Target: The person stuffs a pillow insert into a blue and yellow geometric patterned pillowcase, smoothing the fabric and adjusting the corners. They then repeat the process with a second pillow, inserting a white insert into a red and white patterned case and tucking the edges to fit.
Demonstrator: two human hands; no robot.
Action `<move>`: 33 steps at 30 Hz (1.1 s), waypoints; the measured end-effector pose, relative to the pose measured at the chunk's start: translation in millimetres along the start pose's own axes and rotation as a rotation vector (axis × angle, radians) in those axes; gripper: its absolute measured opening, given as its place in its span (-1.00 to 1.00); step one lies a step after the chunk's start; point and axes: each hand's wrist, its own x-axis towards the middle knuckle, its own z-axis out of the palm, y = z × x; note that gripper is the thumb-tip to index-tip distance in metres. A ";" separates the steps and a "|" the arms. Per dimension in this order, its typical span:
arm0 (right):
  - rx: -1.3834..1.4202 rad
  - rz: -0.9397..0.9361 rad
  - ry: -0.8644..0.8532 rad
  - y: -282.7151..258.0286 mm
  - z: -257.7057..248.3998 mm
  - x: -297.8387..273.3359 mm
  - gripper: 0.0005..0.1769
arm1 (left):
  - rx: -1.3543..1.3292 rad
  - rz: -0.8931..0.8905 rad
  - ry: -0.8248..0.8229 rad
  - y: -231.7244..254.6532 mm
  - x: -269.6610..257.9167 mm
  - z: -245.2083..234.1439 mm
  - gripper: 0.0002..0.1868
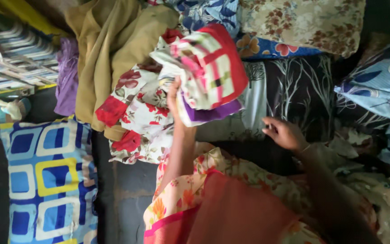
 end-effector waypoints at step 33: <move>1.856 0.086 0.520 49.8 -59.4 77.3 -0.38 | -0.120 -0.039 -0.062 -48.9 22.6 -4.4 -0.44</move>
